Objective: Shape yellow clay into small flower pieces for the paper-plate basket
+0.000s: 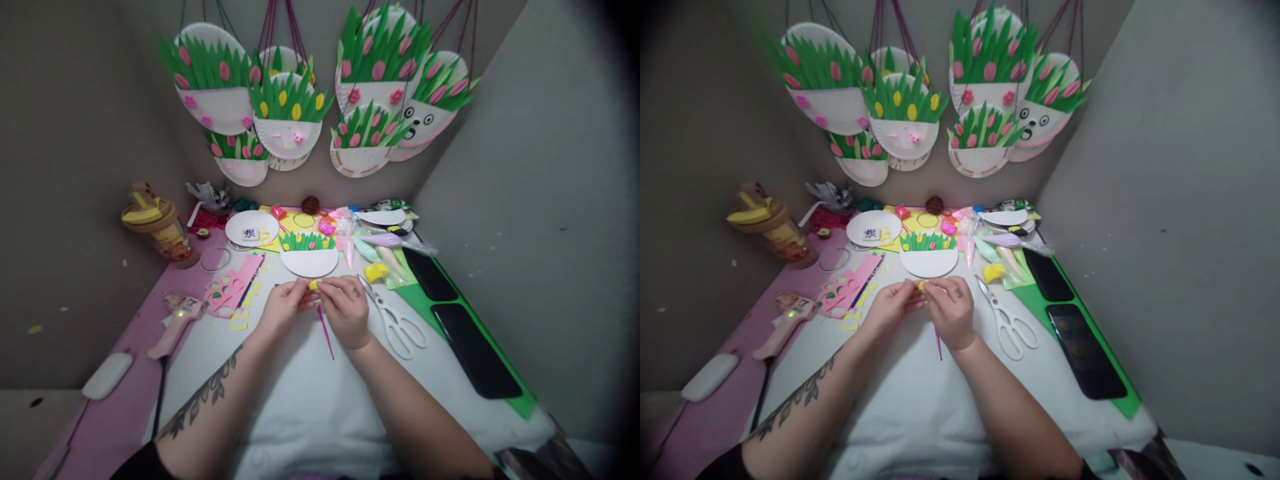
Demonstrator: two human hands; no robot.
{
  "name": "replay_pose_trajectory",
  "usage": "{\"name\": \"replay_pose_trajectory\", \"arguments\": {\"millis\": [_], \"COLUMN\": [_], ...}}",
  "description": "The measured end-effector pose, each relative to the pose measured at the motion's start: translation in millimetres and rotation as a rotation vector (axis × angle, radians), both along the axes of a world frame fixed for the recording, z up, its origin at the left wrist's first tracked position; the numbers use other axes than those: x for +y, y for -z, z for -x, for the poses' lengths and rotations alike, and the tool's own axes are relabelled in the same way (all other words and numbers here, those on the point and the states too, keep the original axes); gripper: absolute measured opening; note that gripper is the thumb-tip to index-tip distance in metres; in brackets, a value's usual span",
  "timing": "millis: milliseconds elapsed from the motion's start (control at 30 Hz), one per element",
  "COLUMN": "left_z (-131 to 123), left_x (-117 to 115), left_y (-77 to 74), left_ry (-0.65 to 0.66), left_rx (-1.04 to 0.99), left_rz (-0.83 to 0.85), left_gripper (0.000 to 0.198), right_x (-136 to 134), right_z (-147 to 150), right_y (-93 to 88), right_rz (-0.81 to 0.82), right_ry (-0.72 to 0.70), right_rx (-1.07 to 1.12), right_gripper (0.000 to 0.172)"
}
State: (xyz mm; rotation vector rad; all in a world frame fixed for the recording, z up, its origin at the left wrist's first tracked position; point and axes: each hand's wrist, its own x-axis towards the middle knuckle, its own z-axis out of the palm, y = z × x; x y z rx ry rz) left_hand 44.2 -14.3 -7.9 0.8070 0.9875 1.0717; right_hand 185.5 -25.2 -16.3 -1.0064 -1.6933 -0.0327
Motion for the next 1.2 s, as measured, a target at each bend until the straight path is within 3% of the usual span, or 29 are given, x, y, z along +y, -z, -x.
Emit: {"name": "replay_pose_trajectory", "arguments": {"millis": [133, 233, 367, 567, 733, 933, 1100, 1200], "left_z": [-1.5, 1.0, 4.2, 4.6, 3.4, 2.0, 2.1, 1.3], "left_x": [-1.8, 0.6, 3.9, 4.0, 3.5, 1.4, 1.9, 2.5], "left_y": [-1.3, -0.7, -0.4, -4.7, -7.6, -12.3, -10.3, -4.9], "left_ry": [0.085, 0.035, 0.002, -0.052, -0.071, -0.1, -0.112, -0.129], "left_rx": [-0.151, -0.193, -0.138, 0.008, 0.061, 0.122, 0.154, 0.157], "left_rz": [-0.013, 0.016, 0.016, -0.081, -0.094, -0.139, -0.134, -0.104], "left_gripper": [0.034, 0.027, 0.028, 0.039, 0.04, 0.036, 0.036, 0.036], "right_x": [2.0, -0.9, -5.1, 0.5, 4.6, 3.4, 3.1, 2.5], "right_z": [2.2, 6.7, 8.5, 2.5, 2.9, 1.8, -2.8, -3.8], "right_y": [2.0, 1.2, -2.2, -4.7, 1.1, -5.6, -9.3, -4.7], "right_rz": [0.029, 0.062, 0.158, 0.213, 0.232, 0.354, 0.267, 0.108], "right_ry": [-0.066, -0.157, -0.121, -0.092, -0.039, -0.202, -0.028, 0.07], "right_rx": [-0.029, 0.043, 0.213, 0.107, 0.109, 0.227, 0.243, 0.212], "right_gripper": [0.029, 0.027, 0.024, 0.01, 0.01, 0.013, 0.008, 0.009]}}
